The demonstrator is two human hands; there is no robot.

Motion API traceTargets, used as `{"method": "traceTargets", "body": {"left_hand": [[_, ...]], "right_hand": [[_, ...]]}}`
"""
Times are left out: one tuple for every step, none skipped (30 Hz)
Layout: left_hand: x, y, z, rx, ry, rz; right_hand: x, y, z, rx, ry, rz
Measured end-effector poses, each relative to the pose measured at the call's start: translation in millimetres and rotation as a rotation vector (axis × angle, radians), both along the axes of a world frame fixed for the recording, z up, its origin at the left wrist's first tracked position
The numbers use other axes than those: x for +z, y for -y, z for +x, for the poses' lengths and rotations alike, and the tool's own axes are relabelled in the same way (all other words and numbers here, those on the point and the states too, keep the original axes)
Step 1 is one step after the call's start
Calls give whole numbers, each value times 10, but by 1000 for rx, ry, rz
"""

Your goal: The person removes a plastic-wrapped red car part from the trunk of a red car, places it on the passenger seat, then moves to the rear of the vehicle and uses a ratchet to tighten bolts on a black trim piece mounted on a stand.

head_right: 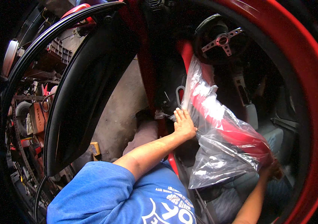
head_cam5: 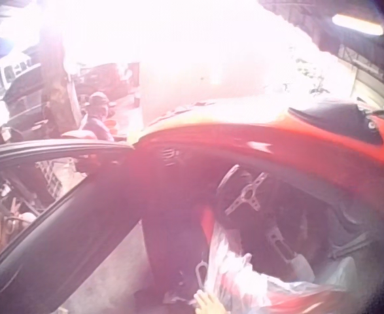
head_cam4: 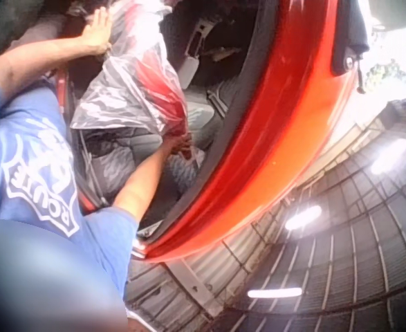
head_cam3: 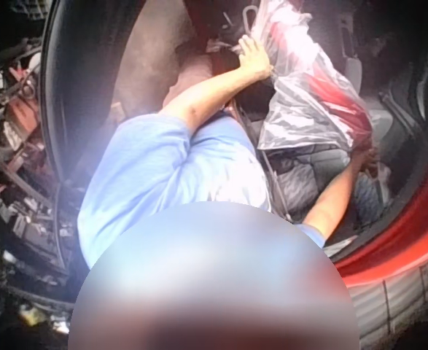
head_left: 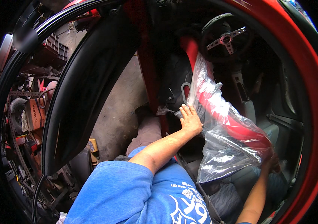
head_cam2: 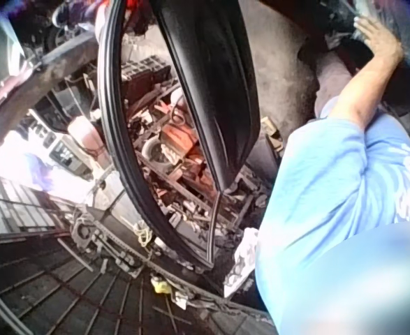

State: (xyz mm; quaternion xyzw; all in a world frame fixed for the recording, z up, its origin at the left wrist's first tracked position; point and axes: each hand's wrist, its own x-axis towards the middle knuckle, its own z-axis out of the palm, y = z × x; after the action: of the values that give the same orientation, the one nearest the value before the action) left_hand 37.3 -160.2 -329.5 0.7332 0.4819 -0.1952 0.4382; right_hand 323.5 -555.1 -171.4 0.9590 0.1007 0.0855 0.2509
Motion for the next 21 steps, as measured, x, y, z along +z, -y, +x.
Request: {"method": "traceTargets", "body": {"left_hand": [[-9,2,6,12,-8,-8],[-14,3,8,6,-6,-3],[-24,3,14,6,-7,-2],[-27,2,14,15,-8,0],[-34,2,18,6,-11,0],[-37,0,19,5,-15,0],[-39,1,22,5,-26,-8],[-41,1,24,2,-21,-1],[-42,2,26,1,-24,-1],[-44,4,29,7,-24,-11],[-44,8,30,0,-27,0],[-47,12,31,1,-27,1],[-51,16,31,2,-26,2],[-55,19,31,-1,-23,8],[-61,22,30,-2,-21,13],[-66,24,27,3,-24,13],[-73,25,26,-3,-14,22],[-78,25,23,-3,-9,26],[-85,25,21,3,-7,23],[-91,24,19,-8,-4,34],[-96,25,19,-10,-5,37]], "right_hand": [[5,-26,2,-21,-16,23],[8,-45,5,-27,0,16],[2,-54,19,-36,-20,53],[0,-53,31,-31,-9,59],[-12,-41,49,-26,2,65],[-20,-20,65,-14,-15,7],[-30,9,82,-3,-31,-51],[-43,40,95,7,-47,-109],[-53,73,102,20,-38,-87],[-65,101,107,33,-30,-66],[-72,124,106,21,-20,-86],[-79,137,103,52,0,-27],[-81,140,94,59,23,-9],[-77,131,83,45,36,-12],[-70,110,71,74,28,7],[-54,79,53,83,8,4],[-37,37,37,93,-12,1],[-13,-10,13,60,-33,-19],[13,-61,-14,26,-53,-39],[40,-114,-43,-8,-73,-60],[66,-165,-73,-22,-73,-56]]}}
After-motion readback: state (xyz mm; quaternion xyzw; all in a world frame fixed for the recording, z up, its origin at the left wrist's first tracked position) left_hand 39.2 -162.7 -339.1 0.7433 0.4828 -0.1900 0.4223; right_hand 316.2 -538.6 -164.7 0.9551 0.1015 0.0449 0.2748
